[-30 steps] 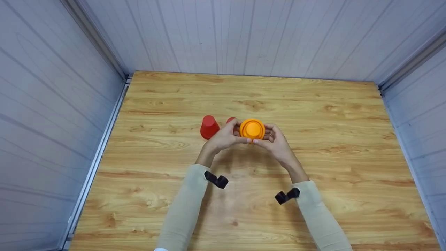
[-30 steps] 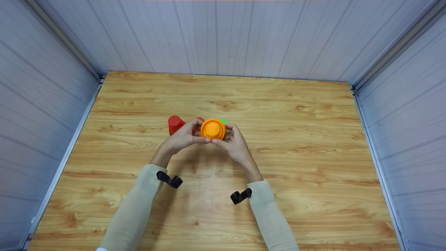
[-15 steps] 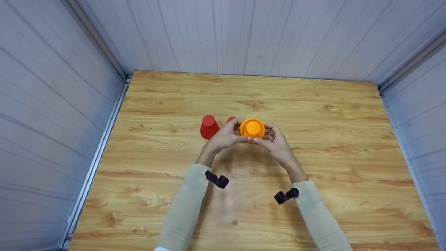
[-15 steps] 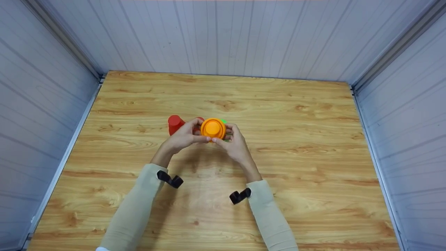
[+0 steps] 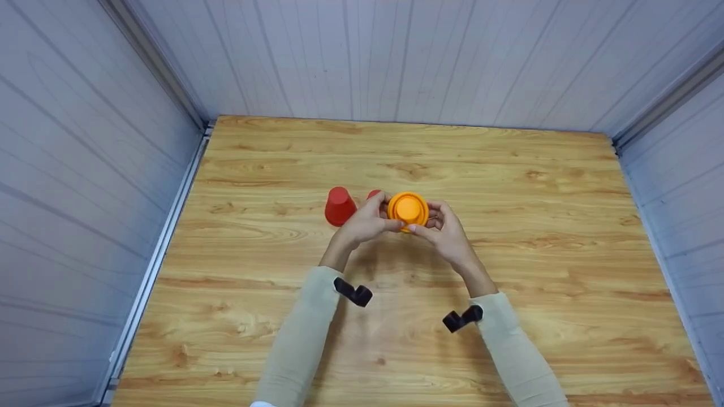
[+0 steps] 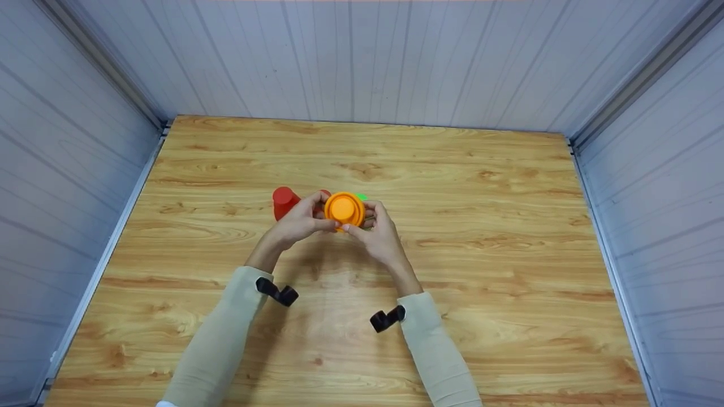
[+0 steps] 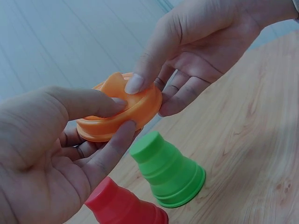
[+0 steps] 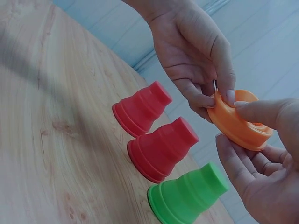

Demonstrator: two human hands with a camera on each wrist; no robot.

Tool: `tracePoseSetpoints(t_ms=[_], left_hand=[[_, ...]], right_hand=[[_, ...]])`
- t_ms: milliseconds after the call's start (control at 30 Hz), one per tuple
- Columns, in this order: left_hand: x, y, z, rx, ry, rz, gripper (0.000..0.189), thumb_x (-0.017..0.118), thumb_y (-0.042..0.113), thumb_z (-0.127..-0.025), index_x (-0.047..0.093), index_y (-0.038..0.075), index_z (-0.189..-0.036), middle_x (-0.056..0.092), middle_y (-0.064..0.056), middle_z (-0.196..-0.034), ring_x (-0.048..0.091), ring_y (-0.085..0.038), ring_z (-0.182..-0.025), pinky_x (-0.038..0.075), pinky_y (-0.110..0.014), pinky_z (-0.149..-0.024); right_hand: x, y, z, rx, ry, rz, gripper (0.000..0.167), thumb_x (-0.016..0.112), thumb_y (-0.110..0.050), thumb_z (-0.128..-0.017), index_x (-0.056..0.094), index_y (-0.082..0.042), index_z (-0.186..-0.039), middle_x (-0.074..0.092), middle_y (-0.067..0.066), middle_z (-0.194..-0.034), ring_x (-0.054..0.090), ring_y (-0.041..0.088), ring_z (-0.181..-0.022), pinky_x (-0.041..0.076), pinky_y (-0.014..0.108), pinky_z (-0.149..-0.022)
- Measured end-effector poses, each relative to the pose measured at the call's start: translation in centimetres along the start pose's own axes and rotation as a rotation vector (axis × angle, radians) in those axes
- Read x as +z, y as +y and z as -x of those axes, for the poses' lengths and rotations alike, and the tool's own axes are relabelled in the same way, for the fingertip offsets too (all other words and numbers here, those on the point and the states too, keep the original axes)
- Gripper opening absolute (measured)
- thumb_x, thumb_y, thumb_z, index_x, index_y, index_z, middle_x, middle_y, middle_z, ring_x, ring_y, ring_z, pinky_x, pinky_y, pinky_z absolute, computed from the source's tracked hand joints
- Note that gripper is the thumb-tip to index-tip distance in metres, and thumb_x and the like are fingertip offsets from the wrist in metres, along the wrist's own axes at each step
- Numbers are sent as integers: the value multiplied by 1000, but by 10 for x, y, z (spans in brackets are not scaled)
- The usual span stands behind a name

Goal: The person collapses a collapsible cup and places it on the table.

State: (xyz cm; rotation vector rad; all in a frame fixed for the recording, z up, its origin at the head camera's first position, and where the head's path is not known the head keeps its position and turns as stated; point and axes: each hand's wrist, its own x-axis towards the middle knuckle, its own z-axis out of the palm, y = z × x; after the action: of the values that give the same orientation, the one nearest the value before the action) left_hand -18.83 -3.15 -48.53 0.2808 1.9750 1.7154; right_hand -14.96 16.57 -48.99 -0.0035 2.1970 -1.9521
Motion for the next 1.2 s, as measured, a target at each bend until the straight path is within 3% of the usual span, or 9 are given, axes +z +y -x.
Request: tracePoseSetpoints(t_ms=[133, 400, 833, 1067, 1200], left_hand=[[0, 0, 2, 9, 5, -2, 40, 70, 6, -84, 47, 5, -115, 54, -10, -109, 57, -20, -91, 55, -27, -81], [4, 1, -1, 14, 23, -121, 35, 71, 5, -82, 49, 8, -110, 54, -7, -104, 51, -20, -91, 49, -24, -79], [-2, -4, -1, 4, -73, 39, 40, 75, 9, -81, 50, 5, -112, 57, -11, -105, 57, -22, -95, 55, -27, -82], [-1, -2, -1, -25, -51, 90, 36, 70, 10, -85, 50, 5, -115, 55, -12, -110, 58, -23, -99, 56, -31, -85], [-3, -2, -1, -27, -31, 97, 34, 65, 11, -90, 50, 5, -120, 53, -12, -114, 56, -23, -103, 55, -31, -87]], right_hand=[[3, 1, -1, -2, 15, -23, 58, 74, -8, -82, 42, -1, -130, 55, 11, -114, 54, 21, -95, 52, 21, -78], [8, 6, -5, 18, 69, 4, 44, 68, 2, -83, 46, 1, -121, 55, 11, -110, 54, 17, -91, 53, 21, -74], [-3, 7, -4, 139, -16, -116, 54, 66, 4, -84, 40, -1, -131, 51, 15, -124, 56, 21, -108, 54, 25, -85], [-10, 6, -2, 95, -65, -145, 62, 70, 1, -82, 37, 0, -134, 49, 14, -125, 57, 20, -108, 54, 26, -88], [-13, 7, -1, 49, -63, -171, 55, 69, -4, -86, 40, 0, -132, 51, 13, -119, 60, 18, -101, 55, 33, -89]])
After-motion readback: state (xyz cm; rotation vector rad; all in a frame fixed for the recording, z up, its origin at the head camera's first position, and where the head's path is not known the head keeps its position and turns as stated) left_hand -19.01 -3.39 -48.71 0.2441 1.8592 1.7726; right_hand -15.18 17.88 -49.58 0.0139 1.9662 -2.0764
